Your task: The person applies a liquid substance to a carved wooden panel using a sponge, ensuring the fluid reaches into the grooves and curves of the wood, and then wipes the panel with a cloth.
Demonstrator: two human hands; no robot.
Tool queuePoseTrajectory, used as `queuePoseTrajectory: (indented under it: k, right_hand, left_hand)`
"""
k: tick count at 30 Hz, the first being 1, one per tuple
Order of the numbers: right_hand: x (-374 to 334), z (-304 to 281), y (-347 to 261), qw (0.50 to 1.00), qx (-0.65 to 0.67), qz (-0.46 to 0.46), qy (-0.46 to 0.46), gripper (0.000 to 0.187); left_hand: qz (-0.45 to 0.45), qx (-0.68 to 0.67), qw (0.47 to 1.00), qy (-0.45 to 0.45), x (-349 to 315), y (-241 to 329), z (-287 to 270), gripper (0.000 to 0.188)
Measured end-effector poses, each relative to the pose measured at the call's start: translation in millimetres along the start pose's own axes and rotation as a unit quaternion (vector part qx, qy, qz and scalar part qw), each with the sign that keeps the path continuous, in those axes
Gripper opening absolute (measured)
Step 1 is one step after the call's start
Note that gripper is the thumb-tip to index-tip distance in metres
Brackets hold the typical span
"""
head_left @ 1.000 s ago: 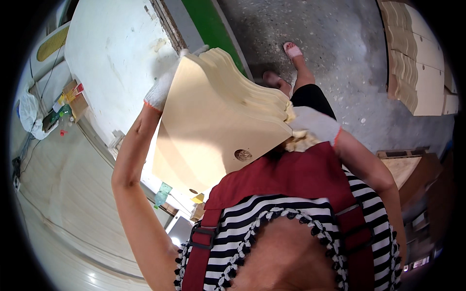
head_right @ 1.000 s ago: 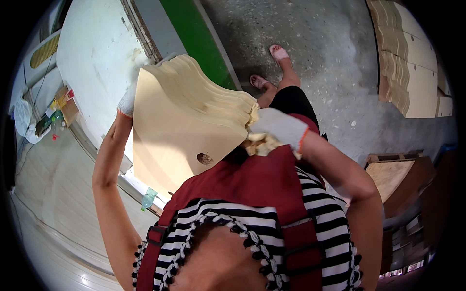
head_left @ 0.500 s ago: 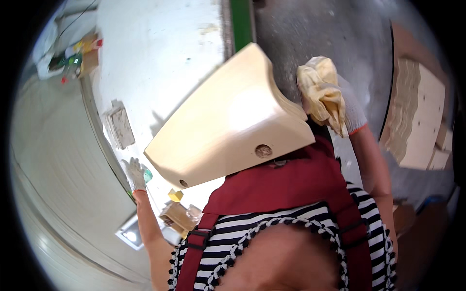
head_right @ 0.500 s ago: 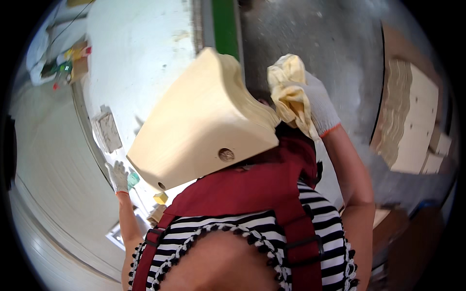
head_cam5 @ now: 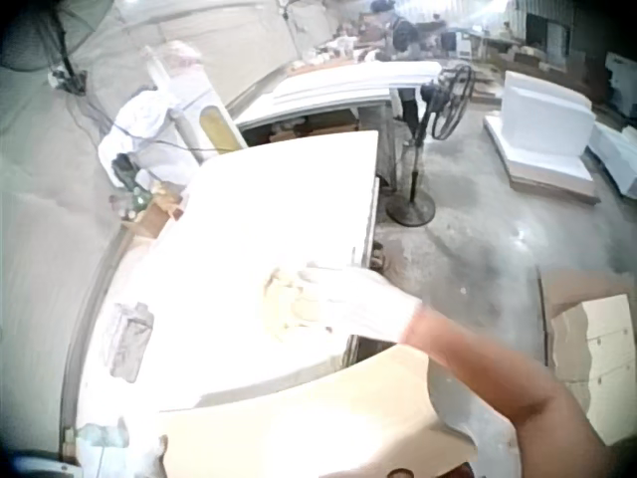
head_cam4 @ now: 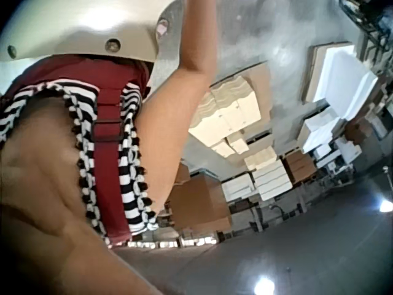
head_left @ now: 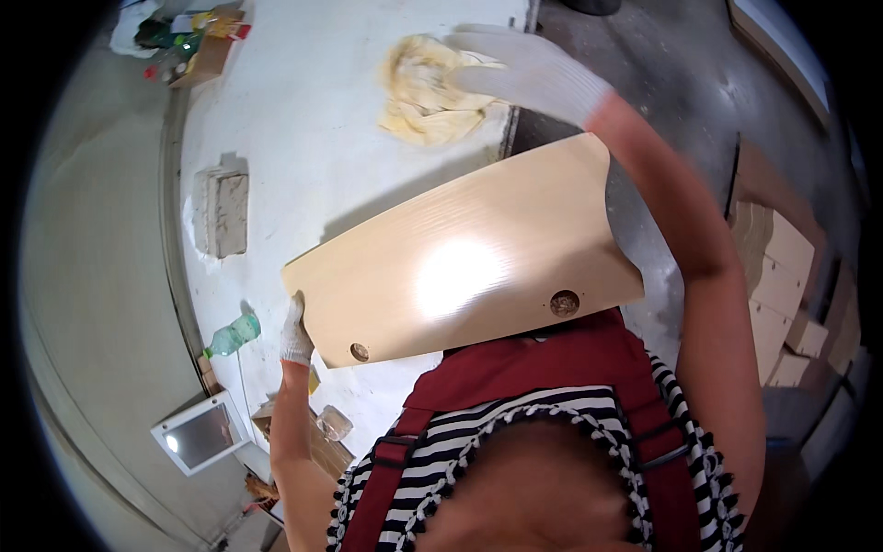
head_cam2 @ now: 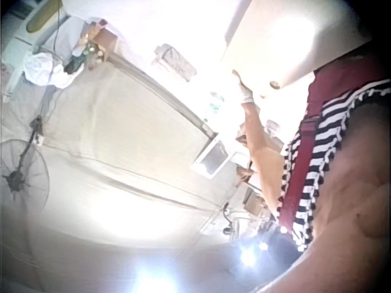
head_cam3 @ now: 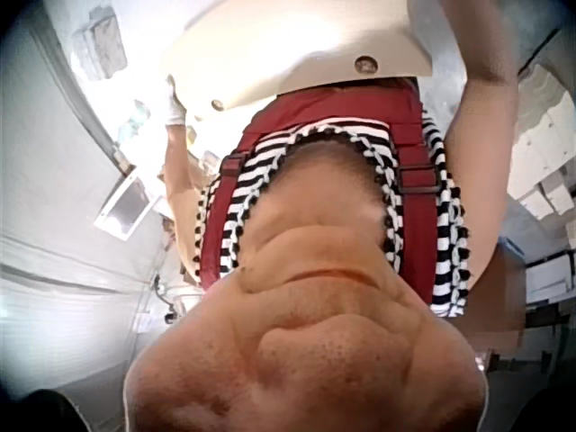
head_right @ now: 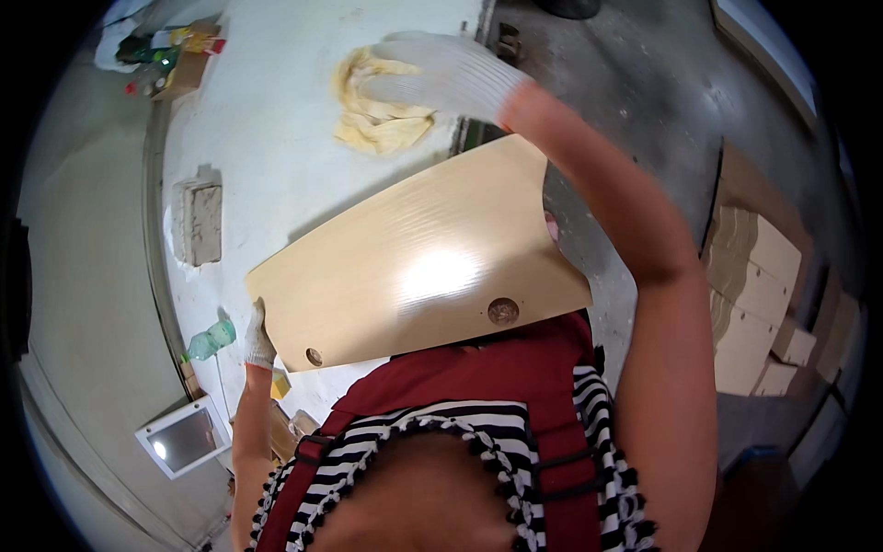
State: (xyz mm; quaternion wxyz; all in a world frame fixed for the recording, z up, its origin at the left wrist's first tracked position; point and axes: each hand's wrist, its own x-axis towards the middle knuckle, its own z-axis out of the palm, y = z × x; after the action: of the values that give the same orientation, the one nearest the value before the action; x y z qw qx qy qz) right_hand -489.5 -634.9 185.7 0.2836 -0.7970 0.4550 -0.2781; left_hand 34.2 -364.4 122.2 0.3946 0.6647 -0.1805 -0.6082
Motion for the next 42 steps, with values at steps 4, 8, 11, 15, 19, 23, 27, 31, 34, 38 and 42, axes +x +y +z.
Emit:
queuePoseTrajectory:
  k: [4, 8, 11, 15, 19, 23, 27, 31, 34, 38, 42]
  right_hand:
    - [-137.0, -8.7, 19.3, 0.934, 0.243, 0.231, 0.123, 0.077]
    - [-189.5, 15.9, -5.7, 0.668, 0.545, 0.507, 0.007, 0.069]
    - [-196.5, 12.7, 4.0, 0.746, 0.482, 0.447, -0.109, 0.069]
    - [-194.5, 7.1, 1.9, 0.703, 0.537, 0.455, -0.107, 0.071]
    - [-193.8, 8.7, 2.4, 0.724, 0.471, 0.48, -0.15, 0.076]
    - [-188.1, 24.5, -6.6, 0.775, 0.389, 0.474, -0.156, 0.081]
    - [-189.7, 6.8, 1.6, 0.741, 0.471, 0.452, -0.155, 0.082]
    - [-194.9, 8.6, 8.3, 0.735, 0.484, 0.457, -0.128, 0.073]
    - [-188.9, 16.3, -6.1, 0.745, 0.433, 0.492, -0.128, 0.076]
    - [-197.8, 4.9, 18.0, 0.739, 0.483, 0.43, -0.188, 0.094]
    - [-183.0, 24.6, 26.2, 0.631, 0.623, 0.458, -0.066, 0.086]
  left_hand:
    - [0.005, -0.047, 0.999, 0.022, -18.9, -6.9, -4.1, 0.07]
    - [0.02, -0.037, 0.998, 0.039, -12.3, 0.5, 3.4, 0.078]
    - [0.028, -0.02, 0.998, 0.051, -8.5, -2.1, 1.0, 0.078]
    - [0.038, -0.039, 0.998, 0.017, -13.8, -11.4, -11.8, 0.078]
    - [0.033, -0.025, 0.999, 0.029, -17.7, -3.9, 6.6, 0.073]
    - [-0.013, -0.042, 0.997, 0.059, -23.2, 8.7, 17.5, 0.069]
    - [0.019, -0.015, 0.997, 0.077, -18.9, -8.5, 6.9, 0.068]
    - [-0.017, -0.065, 0.997, 0.029, -20.8, -4.4, 12.3, 0.07]
    - [-0.021, -0.058, 0.997, 0.046, -25.0, 8.1, 30.6, 0.071]
    - [-0.021, -0.136, 0.988, 0.075, -25.6, 10.4, 37.5, 0.074]
    - [0.012, -0.021, 0.998, 0.066, -0.2, -27.0, -62.6, 0.063]
